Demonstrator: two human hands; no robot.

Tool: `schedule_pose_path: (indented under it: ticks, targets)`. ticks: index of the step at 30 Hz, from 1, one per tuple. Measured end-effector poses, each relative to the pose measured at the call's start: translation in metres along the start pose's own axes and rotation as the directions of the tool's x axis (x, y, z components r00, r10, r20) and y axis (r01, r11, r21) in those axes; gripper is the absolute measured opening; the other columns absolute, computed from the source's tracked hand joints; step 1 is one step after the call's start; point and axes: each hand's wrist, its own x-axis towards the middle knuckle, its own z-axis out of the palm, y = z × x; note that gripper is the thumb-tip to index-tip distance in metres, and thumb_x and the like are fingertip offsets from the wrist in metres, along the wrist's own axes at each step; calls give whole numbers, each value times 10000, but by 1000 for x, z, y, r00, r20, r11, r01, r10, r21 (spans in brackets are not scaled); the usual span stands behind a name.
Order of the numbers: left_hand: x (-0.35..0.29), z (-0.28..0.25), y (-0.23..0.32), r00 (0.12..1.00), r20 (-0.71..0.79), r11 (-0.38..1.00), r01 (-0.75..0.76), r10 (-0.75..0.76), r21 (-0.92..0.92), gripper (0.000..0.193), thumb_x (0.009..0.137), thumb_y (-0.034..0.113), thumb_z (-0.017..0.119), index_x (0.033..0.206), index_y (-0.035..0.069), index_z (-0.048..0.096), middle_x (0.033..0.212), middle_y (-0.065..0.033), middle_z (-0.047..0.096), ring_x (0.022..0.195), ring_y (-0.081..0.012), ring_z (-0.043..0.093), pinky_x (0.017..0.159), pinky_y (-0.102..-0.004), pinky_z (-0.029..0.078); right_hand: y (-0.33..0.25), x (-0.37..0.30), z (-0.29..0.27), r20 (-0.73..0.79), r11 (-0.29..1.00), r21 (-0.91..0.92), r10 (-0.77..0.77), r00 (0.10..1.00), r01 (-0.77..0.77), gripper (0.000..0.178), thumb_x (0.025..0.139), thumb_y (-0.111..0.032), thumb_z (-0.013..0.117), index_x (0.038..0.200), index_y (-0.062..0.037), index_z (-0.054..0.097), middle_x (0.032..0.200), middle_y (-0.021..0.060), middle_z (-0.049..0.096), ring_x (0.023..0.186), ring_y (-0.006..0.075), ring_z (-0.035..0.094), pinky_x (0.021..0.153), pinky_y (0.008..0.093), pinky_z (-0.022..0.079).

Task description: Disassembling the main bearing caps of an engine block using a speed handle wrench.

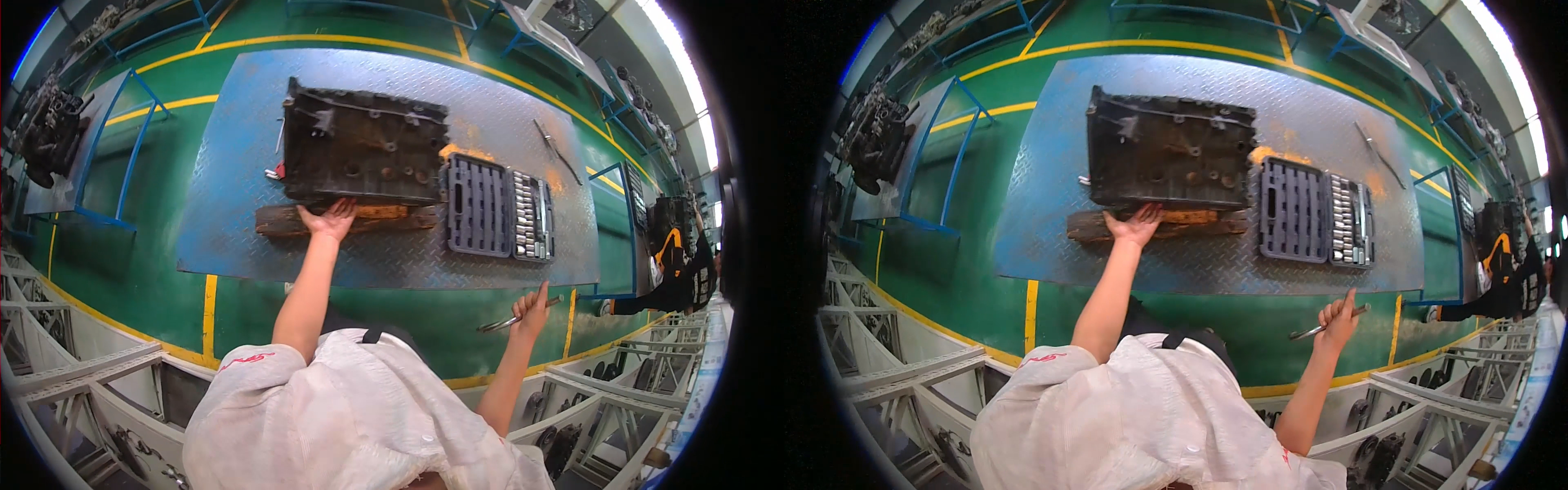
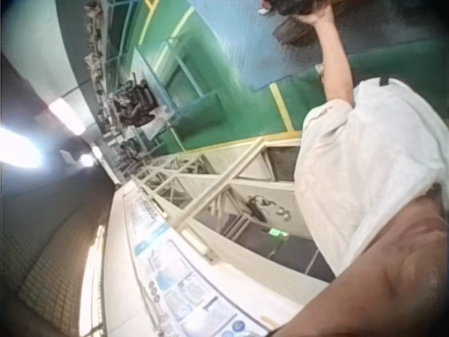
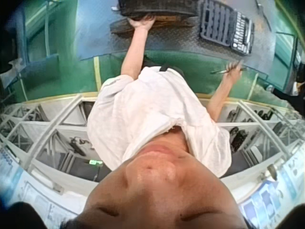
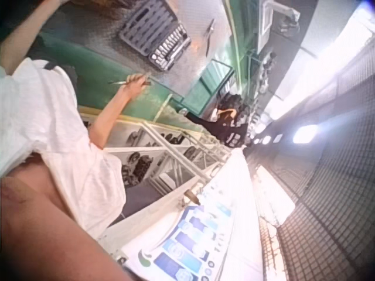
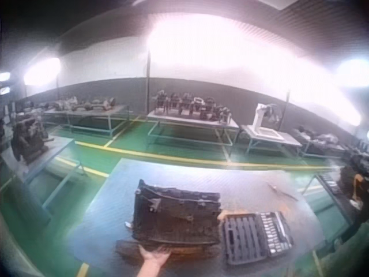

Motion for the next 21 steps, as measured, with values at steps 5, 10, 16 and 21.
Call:
schedule_pose_path:
  ticks: [5, 10, 16, 21]
  targets:
    - [4, -6, 32, 971, -43, 971, 236, -235, 33, 1310, 781, 964, 303, 1472, -146, 384, 1541, -290, 418, 1443, -442, 387, 1213, -540, 305, 48, -48, 77, -72, 969, -188, -174, 982, 158, 551, 1058, -373, 588, 643, -173, 287, 537, -59, 229, 415, 59, 186, 398, 286, 135]
    - [-16, -37, 97, 880, -88, 770, 453, -466, 450, 956, 992, 723, 327, 1498, -84, 412, 1555, -238, 440, 1459, -337, 414, 1216, -458, 304, 71, -98, 135, -18, 906, -368, -230, 973, 208, 564, 1070, -372, 558, 633, -168, 266, 529, -56, 235, 410, 59, 179, 396, 281, 128]
    - [-104, -128, 228, 881, -348, 500, 469, -320, 728, 661, 1034, 556, 469, 1351, -9, 598, 1309, -157, 670, 1187, -263, 653, 995, -378, 513, 119, -146, 186, 162, 890, -429, -95, 982, 157, 483, 1058, -357, 578, 667, -141, 393, 564, -60, 317, 449, 46, 270, 414, 253, 176]
    - [-181, -187, 332, 916, -400, 553, 318, 30, 770, 457, 1039, 461, 504, 1117, 50, 688, 1003, -85, 727, 934, -220, 697, 828, -348, 551, 167, -189, 231, 326, 870, -491, 136, 936, 45, 461, 1041, -338, 618, 661, -152, 433, 565, -66, 373, 459, 31, 319, 419, 247, 215]
